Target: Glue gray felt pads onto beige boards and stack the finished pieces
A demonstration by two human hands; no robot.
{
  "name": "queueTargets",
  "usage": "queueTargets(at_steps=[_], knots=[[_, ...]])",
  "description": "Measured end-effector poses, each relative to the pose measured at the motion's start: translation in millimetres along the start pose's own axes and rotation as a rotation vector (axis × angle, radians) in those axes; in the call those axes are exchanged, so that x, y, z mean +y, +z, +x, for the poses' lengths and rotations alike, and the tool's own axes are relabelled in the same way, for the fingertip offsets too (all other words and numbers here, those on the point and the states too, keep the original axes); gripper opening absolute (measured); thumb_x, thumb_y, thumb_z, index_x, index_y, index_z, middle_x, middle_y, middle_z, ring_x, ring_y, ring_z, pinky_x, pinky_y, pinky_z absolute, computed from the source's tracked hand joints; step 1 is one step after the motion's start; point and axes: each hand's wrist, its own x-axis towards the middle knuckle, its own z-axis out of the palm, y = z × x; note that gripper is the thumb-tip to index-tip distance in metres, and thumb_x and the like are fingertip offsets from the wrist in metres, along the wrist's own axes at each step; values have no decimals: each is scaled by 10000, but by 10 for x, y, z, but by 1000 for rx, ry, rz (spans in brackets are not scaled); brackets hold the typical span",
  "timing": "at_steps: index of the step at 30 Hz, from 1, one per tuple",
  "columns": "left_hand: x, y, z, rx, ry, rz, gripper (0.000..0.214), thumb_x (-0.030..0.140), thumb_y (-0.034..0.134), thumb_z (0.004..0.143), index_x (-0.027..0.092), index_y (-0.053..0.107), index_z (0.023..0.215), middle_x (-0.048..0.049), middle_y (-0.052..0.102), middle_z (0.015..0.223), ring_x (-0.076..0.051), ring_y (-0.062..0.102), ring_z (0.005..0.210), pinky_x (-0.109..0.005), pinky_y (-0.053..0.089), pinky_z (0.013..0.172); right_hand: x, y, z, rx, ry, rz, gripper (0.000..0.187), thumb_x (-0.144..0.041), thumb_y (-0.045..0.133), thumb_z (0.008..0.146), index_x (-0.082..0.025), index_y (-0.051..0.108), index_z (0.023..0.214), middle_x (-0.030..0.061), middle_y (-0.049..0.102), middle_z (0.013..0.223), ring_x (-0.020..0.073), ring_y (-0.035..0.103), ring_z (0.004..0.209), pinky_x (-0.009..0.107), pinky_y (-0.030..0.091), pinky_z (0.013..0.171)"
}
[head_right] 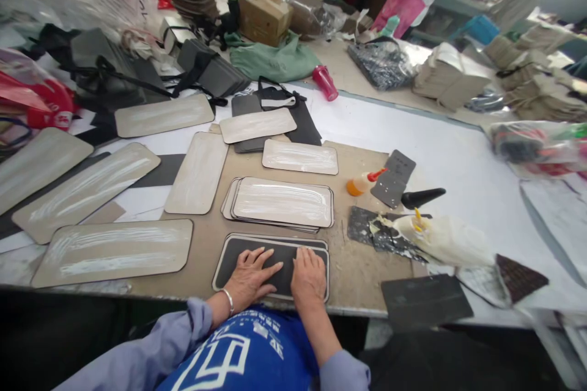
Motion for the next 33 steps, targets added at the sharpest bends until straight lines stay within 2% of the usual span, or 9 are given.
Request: queueTargets(at_steps=[6,10,13,17,21,24,27,30,33], knots=[[-65,8,19,-6,49,-15,526,512,570,740,374,465,1236,-87,437,1343,-313,356,1218,-515,246,952,-84,2,30,27,66,-59,321,-178,355,887,-71,614,1045,162,643,1045,227,564,1010,356,374,898],[-114,-6,21,-15,81,-24,585,532,557,739,400,392,1284,-81,429,1346,-317,351,1213,-525,241,951,-358,-32,229,-2,47,135,317,-246,345,908,-122,564,1101,111,649,1004,181,571,945,299,414,843],[-145,-17,28,-22,98,-49,603,558,536,739,413,364,1297,-80,435,1340,-317,359,1202,-527,251,946,-421,-15,384,3,134,213,258,-309,359,908,-174,571,966,73,639,892,173,565,851,284,431,769],[-167,-50,49,-48,80,-123,570,559,549,728,418,415,1263,-85,447,1327,-324,361,1201,-545,256,948,-277,57,500,-80,202,96,253,-267,357,903,-208,517,716,34,598,708,169,554,710,267,405,659],[-141,-96,43,-13,49,-194,496,542,569,721,406,501,1193,-70,486,1286,-320,390,1170,-547,296,939,148,8,428,-98,383,54,227,-258,361,882,-208,494,705,40,599,689,177,561,667,274,365,596],[-132,-127,50,107,23,-251,455,452,587,744,348,522,1182,-68,550,1177,-268,470,1074,-477,393,898,550,-100,364,-118,570,157,240,-341,357,870,-216,483,708,17,581,648,158,534,580,261,319,527],[-219,-191,134,388,-96,-322,306,327,459,840,227,559,1111,-86,580,1048,-204,527,988,-385,457,872,847,-163,426,-105,685,152,304,-390,315,866,-219,488,682,15,557,613,153,481,527,265,276,503],[-430,-304,303,719,-371,-320,284,311,412,847,173,556,1050,-108,552,1035,-221,515,1021,-412,433,927,973,-129,594,-1,615,166,345,-380,278,876,-197,540,745,49,582,696,173,512,635,273,327,565],[-668,-408,488,781,-619,-318,304,278,423,805,141,564,1038,-132,545,1021,-254,512,1024,-443,420,931,983,-32,757,57,427,151,353,-304,278,882,-149,595,888,92,606,807,195,528,797,291,371,707]])
